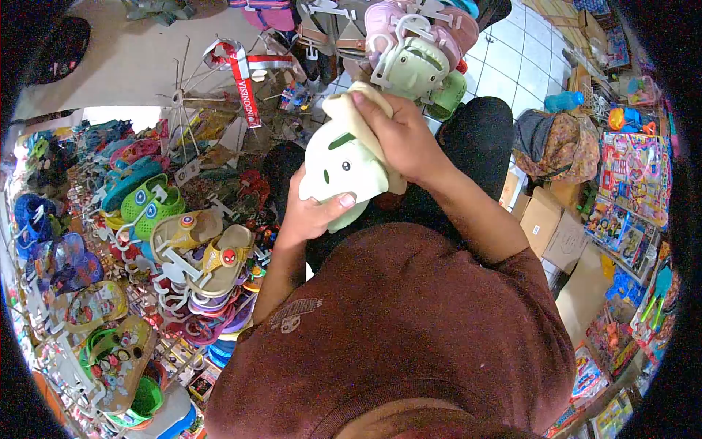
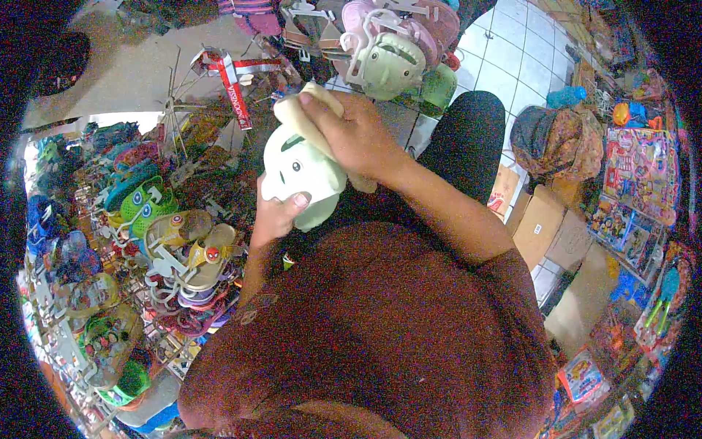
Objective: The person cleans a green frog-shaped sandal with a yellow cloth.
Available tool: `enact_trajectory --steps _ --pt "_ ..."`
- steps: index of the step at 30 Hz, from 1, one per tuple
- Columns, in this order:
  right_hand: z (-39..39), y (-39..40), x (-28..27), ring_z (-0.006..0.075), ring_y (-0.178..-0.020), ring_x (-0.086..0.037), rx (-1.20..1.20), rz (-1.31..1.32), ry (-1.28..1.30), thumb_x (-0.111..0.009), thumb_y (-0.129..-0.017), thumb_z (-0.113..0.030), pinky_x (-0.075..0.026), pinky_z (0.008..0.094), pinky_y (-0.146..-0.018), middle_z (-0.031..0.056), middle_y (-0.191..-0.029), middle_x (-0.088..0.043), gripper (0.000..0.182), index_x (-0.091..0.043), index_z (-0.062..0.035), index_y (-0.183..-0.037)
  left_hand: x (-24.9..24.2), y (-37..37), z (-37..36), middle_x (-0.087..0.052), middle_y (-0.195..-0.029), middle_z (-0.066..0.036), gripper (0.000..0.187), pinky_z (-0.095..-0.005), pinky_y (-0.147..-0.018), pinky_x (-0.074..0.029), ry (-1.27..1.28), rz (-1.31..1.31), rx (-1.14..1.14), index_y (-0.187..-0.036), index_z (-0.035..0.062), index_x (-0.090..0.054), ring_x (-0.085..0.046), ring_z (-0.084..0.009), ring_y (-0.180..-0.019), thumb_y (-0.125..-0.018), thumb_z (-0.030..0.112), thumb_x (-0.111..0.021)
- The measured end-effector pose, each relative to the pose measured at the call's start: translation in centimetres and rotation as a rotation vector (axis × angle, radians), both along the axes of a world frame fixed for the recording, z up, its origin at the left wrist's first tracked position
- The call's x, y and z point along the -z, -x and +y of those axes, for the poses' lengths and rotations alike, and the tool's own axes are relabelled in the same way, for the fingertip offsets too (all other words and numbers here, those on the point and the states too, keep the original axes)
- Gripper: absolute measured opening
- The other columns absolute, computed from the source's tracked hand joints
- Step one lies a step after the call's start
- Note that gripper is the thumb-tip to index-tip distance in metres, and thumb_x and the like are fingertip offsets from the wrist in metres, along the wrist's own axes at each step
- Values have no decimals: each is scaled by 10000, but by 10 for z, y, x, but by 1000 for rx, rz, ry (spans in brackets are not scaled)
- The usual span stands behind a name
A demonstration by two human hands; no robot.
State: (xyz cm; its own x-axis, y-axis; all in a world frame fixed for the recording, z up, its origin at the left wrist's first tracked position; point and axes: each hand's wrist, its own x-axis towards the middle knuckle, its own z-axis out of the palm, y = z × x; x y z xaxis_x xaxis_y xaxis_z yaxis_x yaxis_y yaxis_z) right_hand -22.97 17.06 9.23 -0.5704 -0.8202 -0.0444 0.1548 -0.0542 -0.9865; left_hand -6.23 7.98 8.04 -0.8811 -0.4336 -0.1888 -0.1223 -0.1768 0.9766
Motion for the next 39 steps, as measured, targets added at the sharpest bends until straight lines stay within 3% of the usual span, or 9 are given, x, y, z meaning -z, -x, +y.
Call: enact_trajectory --steps 4,8,11,18,24,30,33,36,39 --pt "-13 5 31 136 -762 -596 119 -446 14 -447 -967 -409 -482 323 -664 74 -878 -650 409 -626 -48 -1035 6 -4 -4 -611 -1099 -102 675 -332 -883 -470 -20 -54 -22 -1229 -37 -473 -592 -185 -992 -721 290 -775" --pt "-7 27 19 191 -894 -614 -48 -961 259 -384 -980 -443 -506 329 -800 99 -1042 -638 459 -506 -69 -1218 18 -19 0 -597 -1152 -152 722 -373 -908 -476 -428 69 -82 -1277 -53 -432 -600 -246 -1042 -694 246 -737" --pt "-3 31 16 226 -929 -623 -18 -745 201 -360 -981 -468 -508 365 -833 115 -1077 -634 516 -483 -51 -1258 -8 -10 5 -582 -1175 -196 690 -399 -913 -480 -677 206 26 -1290 -67 -415 -597 -280 -1067 -674 133 -654" --pt "7 21 -10 264 -916 -606 265 276 135 -540 -931 -332 -468 347 -829 126 -1028 -618 408 -538 -25 -1200 -6 -6 6 -609 -1082 -132 559 -355 -899 -461 -390 -55 -201 -1250 -37 -463 -601 -244 -1005 -723 84 -602" --pt "15 -12 -37 299 -932 -592 293 1093 26 -702 -712 -127 -486 377 -794 124 -1040 -603 592 -522 -75 -1273 14 1 12 -302 -1417 -162 793 -395 -1048 -315 -110 145 -244 -1467 110 16 -376 -254 -1268 -938 399 -500" --pt "19 -37 -39 196 -734 -527 287 1308 58 -655 -730 -63 -447 297 -675 58 -993 -638 454 -626 -108 -1181 -6 12 17 -338 -1404 -173 830 -412 -1039 -336 -6 282 -344 -1456 72 -12 -411 -278 -1250 -917 555 -418" --pt "25 -39 -39 180 -746 -535 273 1343 91 -661 -725 -81 -446 290 -666 21 -970 -623 422 -648 -123 -1144 -18 16 26 -382 -1406 -110 892 -371 -1048 -333 -59 231 -336 -1422 24 -261 -411 -243 -1256 -854 704 -363" --pt "33 -57 -26 184 -754 -545 -11 1196 216 -668 -712 -89 -451 297 -662 10 -952 -611 421 -651 -119 -1132 2 7 0 -482 -1291 -179 903 -399 -988 -406 -998 736 -59 -1400 16 -269 -514 -266 -1150 -853 734 -267" --pt "33 -48 -20 220 -788 -562 -19 1025 337 -663 -725 -135 -467 339 -707 37 -1049 -609 468 -605 -126 -1189 -10 7 5 -501 -1277 -147 933 -398 -973 -418 -518 408 -291 -1382 14 -313 -528 -261 -1131 -838 765 -206"
